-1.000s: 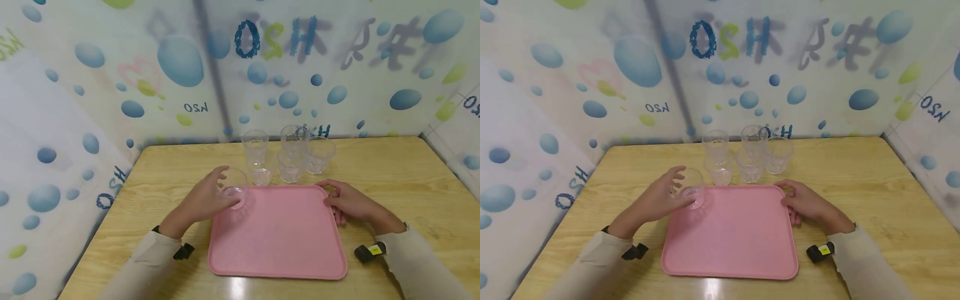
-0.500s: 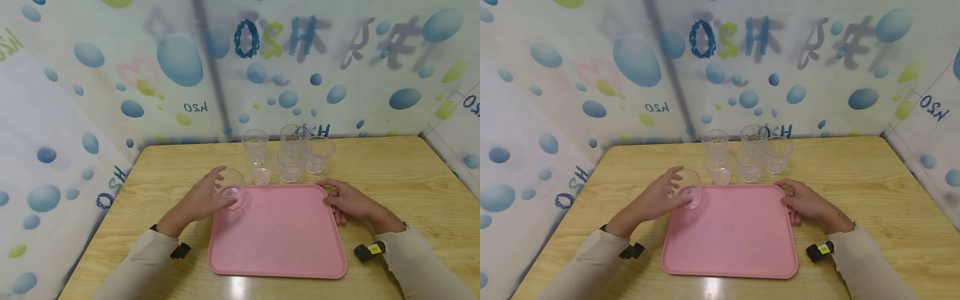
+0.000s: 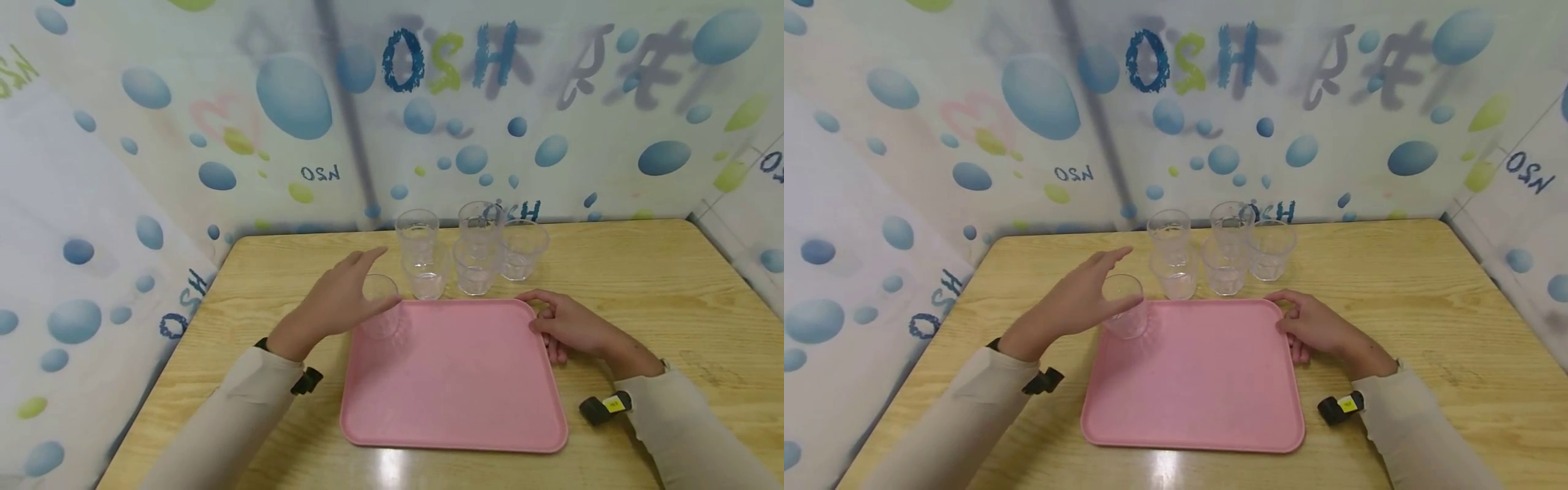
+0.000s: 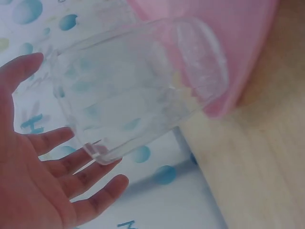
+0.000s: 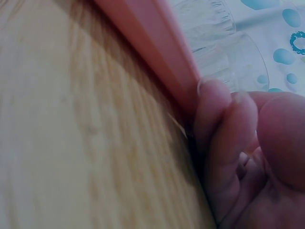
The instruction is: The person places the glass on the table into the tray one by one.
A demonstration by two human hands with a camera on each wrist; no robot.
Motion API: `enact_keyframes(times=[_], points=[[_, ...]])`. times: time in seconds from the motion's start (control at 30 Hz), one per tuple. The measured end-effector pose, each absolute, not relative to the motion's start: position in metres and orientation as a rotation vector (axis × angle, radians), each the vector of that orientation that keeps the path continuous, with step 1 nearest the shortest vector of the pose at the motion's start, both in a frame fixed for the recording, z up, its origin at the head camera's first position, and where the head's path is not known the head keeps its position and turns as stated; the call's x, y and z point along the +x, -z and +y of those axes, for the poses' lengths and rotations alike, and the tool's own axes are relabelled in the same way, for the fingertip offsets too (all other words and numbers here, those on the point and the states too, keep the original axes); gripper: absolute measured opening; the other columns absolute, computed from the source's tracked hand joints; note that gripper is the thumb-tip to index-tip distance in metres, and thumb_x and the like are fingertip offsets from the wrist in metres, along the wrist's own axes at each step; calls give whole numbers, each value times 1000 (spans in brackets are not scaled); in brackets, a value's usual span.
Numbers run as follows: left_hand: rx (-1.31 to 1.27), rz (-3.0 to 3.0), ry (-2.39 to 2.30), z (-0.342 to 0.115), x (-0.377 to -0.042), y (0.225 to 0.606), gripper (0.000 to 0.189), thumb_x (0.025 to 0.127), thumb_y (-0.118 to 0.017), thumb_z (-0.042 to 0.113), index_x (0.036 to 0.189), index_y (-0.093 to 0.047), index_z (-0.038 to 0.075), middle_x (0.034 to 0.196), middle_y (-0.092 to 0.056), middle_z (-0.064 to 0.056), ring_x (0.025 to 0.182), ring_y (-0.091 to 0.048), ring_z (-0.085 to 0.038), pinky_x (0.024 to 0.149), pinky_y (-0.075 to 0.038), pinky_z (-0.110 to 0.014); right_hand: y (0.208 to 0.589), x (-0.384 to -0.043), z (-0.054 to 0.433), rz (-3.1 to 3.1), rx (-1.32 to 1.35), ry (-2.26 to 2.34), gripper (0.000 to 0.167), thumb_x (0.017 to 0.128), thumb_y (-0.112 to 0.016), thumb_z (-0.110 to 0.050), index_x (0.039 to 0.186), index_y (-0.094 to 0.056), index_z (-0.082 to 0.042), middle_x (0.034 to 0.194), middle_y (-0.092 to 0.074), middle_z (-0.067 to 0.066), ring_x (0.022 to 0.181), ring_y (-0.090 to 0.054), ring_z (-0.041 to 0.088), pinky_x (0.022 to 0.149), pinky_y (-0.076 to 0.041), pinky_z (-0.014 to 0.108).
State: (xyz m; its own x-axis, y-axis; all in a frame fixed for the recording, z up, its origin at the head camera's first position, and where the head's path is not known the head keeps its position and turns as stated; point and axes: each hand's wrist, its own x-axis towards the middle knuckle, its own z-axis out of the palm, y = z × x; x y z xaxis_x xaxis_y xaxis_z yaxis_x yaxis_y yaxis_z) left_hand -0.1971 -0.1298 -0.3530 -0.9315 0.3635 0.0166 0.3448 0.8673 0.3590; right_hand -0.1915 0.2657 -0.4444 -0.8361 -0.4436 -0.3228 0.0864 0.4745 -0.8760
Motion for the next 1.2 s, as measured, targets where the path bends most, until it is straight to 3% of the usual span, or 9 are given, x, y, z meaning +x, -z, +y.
enact_keyframes(times=[0.37, 0.97, 1.2], points=[[689, 2994, -413, -98, -219, 333, 70, 92, -65, 53, 150, -44, 20, 149, -48, -10, 127, -57, -30, 100, -50, -50, 445, -192, 267, 2219, -276, 1353, 57, 99, -54, -9, 152, -34, -9, 67, -58, 11, 43, -59, 18, 43, -52, 37], [683, 2892, -227, -70, -242, 344, 73, 93, -66, 50, 152, -40, 14, 145, -51, -17, 125, -58, -33, 103, -48, -49, 445, -190, 265, 2222, -296, 1368, 55, 100, -54, -9, 152, -34, -7, 67, -58, 10, 42, -58, 17, 42, -51, 36], [714, 2838, -75, -66, -248, 341, 82, 92, -66, 53, 156, -33, 13, 143, -52, -19, 110, -65, -30, 95, -53, -47, 447, -190, 265, 2218, -293, 1393, 54, 99, -53, -7, 150, -37, -8, 67, -58, 11, 41, -56, 15, 41, -50, 35]])
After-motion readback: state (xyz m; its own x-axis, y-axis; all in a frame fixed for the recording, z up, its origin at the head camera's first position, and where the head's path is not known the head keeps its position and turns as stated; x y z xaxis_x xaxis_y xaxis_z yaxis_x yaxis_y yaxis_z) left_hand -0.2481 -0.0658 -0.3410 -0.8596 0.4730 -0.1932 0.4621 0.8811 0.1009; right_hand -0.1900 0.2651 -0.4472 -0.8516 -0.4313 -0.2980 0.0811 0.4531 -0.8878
